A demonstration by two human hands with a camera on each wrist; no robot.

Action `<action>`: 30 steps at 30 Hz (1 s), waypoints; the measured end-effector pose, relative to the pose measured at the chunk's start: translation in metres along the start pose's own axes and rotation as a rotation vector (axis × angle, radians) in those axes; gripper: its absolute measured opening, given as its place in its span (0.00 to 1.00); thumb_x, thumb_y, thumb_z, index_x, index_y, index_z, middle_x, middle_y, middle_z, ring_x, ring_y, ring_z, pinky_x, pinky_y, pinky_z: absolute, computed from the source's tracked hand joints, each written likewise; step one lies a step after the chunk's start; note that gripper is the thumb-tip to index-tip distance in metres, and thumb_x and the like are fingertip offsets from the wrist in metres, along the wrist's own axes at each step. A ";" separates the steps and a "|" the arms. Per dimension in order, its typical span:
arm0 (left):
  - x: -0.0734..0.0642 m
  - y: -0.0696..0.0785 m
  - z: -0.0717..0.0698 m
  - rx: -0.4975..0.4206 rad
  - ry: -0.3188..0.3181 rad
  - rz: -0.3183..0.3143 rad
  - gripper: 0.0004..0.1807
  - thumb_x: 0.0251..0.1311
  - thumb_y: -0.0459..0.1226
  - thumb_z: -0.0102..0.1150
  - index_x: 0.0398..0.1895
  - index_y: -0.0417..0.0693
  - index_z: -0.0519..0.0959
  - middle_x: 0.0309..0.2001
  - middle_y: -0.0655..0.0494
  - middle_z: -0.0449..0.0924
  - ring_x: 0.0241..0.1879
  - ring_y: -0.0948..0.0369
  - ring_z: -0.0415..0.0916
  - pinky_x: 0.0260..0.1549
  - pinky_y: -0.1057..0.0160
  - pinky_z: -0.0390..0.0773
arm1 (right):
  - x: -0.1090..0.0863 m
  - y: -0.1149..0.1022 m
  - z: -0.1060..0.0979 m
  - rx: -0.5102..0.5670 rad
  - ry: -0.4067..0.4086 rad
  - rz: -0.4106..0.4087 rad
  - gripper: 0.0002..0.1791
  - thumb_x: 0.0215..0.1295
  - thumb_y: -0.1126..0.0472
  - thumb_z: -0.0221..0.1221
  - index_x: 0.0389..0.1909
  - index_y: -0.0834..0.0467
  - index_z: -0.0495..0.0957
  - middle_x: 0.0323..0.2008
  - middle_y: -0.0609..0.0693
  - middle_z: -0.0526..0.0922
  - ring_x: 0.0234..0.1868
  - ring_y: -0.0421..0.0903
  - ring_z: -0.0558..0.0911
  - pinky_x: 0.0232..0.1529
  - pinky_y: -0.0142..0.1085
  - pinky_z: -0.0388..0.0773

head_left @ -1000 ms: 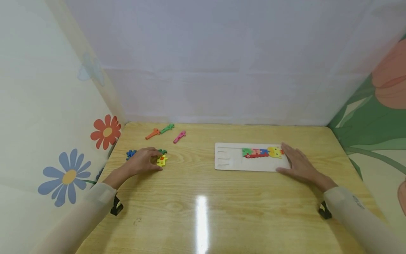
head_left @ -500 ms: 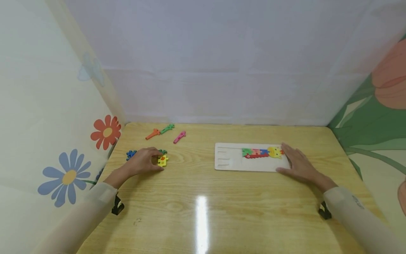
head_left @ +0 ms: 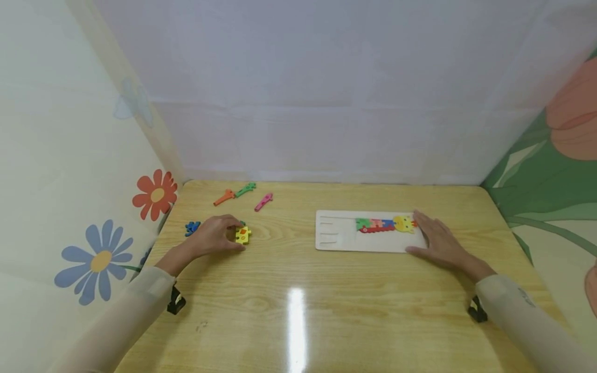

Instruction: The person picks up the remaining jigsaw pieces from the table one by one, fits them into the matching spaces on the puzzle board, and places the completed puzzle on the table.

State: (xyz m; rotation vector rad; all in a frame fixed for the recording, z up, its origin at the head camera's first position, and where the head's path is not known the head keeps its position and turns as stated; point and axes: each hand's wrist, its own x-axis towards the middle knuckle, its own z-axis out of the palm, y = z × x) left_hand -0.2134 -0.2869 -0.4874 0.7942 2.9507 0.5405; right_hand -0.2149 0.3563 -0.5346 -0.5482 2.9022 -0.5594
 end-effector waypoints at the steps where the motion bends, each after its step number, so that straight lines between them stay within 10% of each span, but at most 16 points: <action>1: 0.001 0.001 0.000 0.003 -0.001 -0.001 0.33 0.50 0.51 0.84 0.53 0.38 0.87 0.49 0.46 0.87 0.44 0.53 0.84 0.44 0.48 0.86 | 0.000 0.000 0.000 -0.001 -0.001 0.002 0.62 0.69 0.31 0.63 0.86 0.61 0.39 0.85 0.64 0.44 0.84 0.66 0.47 0.81 0.65 0.38; 30: 0.028 0.029 0.003 -0.076 0.022 0.058 0.30 0.53 0.46 0.83 0.55 0.38 0.85 0.48 0.48 0.87 0.46 0.52 0.84 0.47 0.50 0.86 | 0.001 0.002 -0.001 -0.003 0.014 -0.019 0.61 0.68 0.32 0.64 0.86 0.62 0.43 0.84 0.66 0.48 0.83 0.69 0.50 0.78 0.68 0.43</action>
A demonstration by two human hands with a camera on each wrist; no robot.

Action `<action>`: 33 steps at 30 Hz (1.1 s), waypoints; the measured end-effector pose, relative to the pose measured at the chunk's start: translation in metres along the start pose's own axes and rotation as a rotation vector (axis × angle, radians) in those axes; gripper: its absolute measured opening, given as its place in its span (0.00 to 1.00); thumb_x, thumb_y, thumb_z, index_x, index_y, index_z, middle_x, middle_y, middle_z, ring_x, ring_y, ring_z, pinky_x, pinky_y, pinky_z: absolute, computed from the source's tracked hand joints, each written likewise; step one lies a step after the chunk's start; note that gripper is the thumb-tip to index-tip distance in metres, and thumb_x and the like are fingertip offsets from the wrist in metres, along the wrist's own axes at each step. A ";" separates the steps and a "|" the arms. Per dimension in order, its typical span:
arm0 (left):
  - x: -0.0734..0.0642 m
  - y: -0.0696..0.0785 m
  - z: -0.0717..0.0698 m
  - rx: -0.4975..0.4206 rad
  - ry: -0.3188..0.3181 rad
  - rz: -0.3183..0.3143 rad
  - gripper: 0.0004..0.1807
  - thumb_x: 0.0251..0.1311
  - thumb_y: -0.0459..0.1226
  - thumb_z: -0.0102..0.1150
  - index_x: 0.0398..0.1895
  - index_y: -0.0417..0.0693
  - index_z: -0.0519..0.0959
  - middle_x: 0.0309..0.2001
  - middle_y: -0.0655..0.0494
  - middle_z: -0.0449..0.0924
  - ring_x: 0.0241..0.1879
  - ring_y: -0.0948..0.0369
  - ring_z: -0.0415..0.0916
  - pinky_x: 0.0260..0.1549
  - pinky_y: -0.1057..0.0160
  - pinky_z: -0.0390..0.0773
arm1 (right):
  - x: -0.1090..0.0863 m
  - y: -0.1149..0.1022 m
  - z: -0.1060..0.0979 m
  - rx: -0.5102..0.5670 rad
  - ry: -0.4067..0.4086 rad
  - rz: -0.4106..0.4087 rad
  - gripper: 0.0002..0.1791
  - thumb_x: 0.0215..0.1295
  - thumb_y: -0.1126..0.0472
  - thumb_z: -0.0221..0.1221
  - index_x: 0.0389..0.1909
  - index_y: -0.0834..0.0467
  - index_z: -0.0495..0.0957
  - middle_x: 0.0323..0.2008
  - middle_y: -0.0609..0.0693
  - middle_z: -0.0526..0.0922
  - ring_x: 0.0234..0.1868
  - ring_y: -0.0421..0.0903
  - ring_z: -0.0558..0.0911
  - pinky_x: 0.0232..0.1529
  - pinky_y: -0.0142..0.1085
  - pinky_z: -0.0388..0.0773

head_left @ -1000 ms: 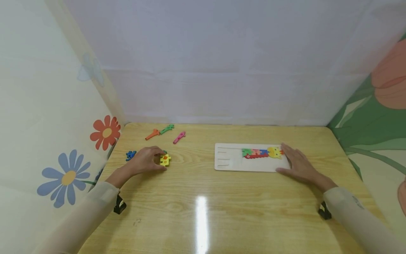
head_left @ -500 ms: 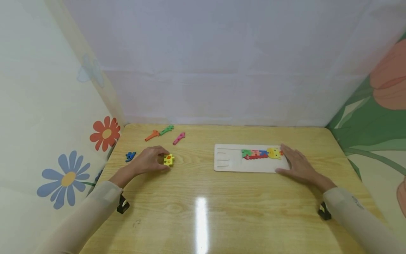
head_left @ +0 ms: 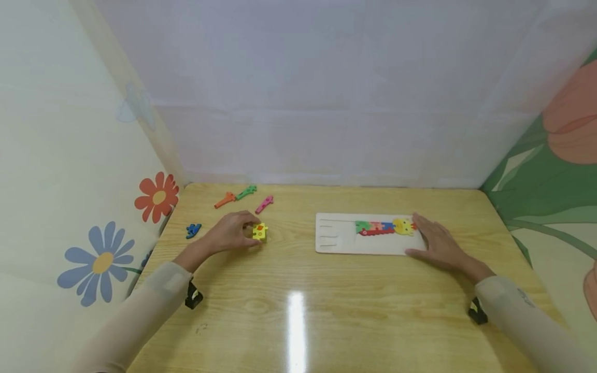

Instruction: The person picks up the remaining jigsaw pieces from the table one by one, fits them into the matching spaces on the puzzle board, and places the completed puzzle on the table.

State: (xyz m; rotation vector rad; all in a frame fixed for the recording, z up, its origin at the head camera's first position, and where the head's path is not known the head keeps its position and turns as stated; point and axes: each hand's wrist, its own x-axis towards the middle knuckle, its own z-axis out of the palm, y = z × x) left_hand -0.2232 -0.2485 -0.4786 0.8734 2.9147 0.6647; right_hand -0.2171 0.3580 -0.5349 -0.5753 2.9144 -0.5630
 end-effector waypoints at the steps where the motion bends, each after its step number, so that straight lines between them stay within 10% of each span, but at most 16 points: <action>1: 0.001 0.001 0.000 -0.003 0.002 0.001 0.30 0.53 0.46 0.83 0.55 0.38 0.85 0.48 0.48 0.87 0.46 0.52 0.84 0.47 0.50 0.86 | 0.000 0.000 0.000 0.001 -0.002 0.001 0.61 0.68 0.32 0.64 0.86 0.62 0.43 0.84 0.66 0.48 0.83 0.68 0.50 0.78 0.68 0.43; 33: 0.043 0.029 0.007 -0.053 -0.012 0.050 0.30 0.55 0.45 0.82 0.56 0.38 0.85 0.52 0.46 0.87 0.50 0.51 0.84 0.52 0.51 0.85 | -0.002 -0.003 0.001 0.000 0.016 -0.006 0.61 0.68 0.34 0.65 0.85 0.64 0.44 0.83 0.67 0.49 0.82 0.69 0.51 0.78 0.68 0.44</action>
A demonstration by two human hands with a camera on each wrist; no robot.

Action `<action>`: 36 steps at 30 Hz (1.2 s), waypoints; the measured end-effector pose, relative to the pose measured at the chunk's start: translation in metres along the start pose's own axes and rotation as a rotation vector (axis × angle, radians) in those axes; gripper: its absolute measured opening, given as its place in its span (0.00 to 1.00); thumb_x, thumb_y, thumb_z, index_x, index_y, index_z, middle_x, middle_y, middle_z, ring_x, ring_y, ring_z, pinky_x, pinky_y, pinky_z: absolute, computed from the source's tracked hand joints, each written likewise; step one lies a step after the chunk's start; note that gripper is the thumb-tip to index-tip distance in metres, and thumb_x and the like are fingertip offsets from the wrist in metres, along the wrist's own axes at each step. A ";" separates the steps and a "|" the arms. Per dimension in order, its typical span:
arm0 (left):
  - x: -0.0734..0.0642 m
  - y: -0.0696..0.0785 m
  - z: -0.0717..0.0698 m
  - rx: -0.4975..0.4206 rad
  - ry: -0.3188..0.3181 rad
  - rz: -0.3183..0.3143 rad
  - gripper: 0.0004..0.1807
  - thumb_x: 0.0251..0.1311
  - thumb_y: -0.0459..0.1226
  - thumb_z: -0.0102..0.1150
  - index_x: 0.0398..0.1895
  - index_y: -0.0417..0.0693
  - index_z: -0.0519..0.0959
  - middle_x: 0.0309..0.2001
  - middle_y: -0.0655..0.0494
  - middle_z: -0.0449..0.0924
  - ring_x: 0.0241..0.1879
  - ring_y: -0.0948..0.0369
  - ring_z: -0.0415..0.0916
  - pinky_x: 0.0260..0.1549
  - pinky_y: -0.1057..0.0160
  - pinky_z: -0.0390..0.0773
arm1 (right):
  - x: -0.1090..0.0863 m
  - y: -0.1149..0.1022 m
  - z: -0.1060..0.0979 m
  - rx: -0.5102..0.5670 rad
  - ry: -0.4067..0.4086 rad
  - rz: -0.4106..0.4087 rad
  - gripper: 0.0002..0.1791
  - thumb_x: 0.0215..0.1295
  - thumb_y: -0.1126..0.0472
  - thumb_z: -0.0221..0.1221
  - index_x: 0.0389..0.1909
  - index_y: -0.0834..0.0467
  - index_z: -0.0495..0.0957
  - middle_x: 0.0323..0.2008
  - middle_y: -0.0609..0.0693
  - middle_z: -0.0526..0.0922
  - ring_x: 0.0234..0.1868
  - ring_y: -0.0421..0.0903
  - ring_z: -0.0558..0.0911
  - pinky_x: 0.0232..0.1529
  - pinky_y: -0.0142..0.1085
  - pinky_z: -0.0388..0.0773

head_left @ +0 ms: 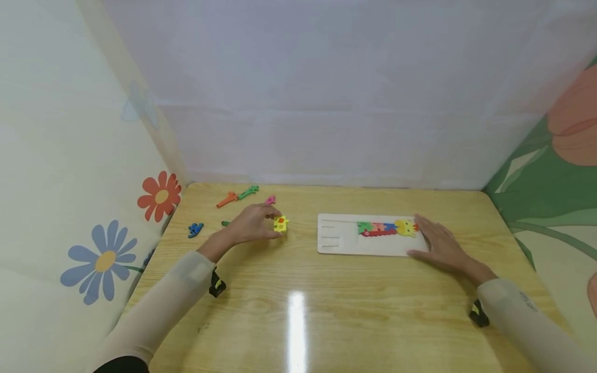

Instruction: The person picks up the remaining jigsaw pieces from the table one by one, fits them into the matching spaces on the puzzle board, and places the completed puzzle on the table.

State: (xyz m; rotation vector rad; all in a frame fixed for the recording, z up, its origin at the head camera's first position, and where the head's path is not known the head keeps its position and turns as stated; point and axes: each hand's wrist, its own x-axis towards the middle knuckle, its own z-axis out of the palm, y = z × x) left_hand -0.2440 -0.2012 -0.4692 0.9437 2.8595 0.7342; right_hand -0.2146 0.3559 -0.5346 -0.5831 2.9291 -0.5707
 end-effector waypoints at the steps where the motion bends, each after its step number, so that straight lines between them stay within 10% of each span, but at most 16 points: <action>1: 0.002 0.001 0.001 -0.006 -0.005 0.001 0.29 0.55 0.45 0.82 0.56 0.38 0.85 0.52 0.47 0.87 0.50 0.51 0.84 0.52 0.51 0.85 | 0.000 0.000 0.000 0.000 -0.002 0.003 0.61 0.68 0.34 0.64 0.85 0.63 0.44 0.84 0.67 0.49 0.82 0.69 0.51 0.79 0.67 0.43; 36: 0.060 0.046 0.029 0.028 -0.061 0.037 0.31 0.57 0.50 0.80 0.59 0.41 0.85 0.52 0.49 0.87 0.50 0.54 0.83 0.52 0.55 0.84 | 0.000 0.001 -0.001 -0.012 -0.002 -0.001 0.61 0.69 0.33 0.64 0.85 0.63 0.44 0.84 0.66 0.48 0.82 0.69 0.51 0.78 0.68 0.44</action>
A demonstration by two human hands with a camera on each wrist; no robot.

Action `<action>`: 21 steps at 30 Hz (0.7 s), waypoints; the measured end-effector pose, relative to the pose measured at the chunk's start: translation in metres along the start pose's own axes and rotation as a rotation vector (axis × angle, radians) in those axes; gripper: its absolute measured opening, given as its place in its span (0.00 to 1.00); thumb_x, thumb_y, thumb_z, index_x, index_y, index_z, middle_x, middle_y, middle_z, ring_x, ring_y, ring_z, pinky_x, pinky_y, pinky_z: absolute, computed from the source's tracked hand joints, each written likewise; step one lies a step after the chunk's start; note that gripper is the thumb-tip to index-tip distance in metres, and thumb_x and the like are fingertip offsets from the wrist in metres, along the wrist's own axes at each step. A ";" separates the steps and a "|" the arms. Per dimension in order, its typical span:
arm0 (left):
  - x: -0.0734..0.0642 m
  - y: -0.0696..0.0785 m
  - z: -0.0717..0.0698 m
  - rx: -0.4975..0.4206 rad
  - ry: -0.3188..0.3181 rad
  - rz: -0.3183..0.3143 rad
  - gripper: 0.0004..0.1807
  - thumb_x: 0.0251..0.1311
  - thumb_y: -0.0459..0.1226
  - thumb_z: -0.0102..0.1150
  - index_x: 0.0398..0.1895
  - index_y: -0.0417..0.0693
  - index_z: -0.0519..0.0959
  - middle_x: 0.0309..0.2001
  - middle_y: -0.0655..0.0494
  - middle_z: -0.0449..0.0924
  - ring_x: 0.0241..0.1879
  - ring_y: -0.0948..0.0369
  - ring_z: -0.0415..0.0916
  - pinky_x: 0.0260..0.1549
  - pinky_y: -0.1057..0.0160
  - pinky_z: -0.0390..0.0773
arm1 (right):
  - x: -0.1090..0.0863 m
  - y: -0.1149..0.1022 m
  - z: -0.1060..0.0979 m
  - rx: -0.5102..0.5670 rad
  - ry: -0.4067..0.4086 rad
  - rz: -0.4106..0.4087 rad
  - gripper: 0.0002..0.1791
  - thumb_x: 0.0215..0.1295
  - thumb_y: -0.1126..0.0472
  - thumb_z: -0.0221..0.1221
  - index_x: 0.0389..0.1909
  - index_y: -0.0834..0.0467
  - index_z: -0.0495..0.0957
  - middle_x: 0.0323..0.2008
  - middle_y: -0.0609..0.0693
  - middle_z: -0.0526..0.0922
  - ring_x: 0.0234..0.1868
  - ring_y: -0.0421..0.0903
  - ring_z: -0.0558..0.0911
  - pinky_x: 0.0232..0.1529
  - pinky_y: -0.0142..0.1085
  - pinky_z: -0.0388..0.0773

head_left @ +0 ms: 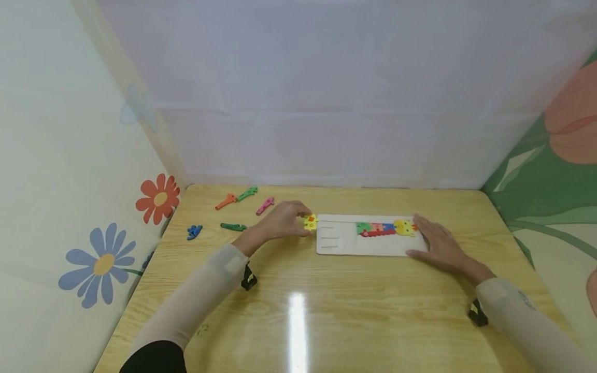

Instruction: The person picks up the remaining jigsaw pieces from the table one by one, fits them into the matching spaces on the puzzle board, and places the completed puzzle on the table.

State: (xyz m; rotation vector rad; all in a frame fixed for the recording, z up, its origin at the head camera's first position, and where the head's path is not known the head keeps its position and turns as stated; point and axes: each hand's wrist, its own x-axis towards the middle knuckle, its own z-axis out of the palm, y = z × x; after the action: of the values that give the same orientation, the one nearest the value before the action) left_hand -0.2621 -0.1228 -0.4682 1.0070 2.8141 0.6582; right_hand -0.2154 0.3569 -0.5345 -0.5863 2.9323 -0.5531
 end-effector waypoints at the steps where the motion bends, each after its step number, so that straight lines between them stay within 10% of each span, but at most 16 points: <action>1: 0.002 0.001 0.001 0.004 -0.002 -0.001 0.31 0.57 0.50 0.80 0.59 0.41 0.85 0.52 0.49 0.86 0.51 0.54 0.83 0.52 0.55 0.84 | 0.000 0.000 0.000 0.002 -0.001 0.000 0.61 0.69 0.33 0.63 0.85 0.63 0.44 0.84 0.66 0.48 0.82 0.69 0.51 0.78 0.68 0.44; 21: 0.020 0.009 0.016 -0.043 -0.019 0.020 0.30 0.57 0.48 0.80 0.58 0.40 0.85 0.53 0.48 0.87 0.52 0.54 0.84 0.56 0.55 0.84 | -0.002 -0.002 -0.001 0.012 0.002 0.011 0.60 0.69 0.33 0.63 0.86 0.62 0.43 0.84 0.66 0.47 0.83 0.69 0.49 0.79 0.67 0.42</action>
State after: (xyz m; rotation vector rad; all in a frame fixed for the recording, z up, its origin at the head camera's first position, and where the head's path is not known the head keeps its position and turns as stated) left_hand -0.2692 -0.0982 -0.4772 1.0296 2.7653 0.7039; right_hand -0.2131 0.3557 -0.5330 -0.5689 2.9300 -0.5693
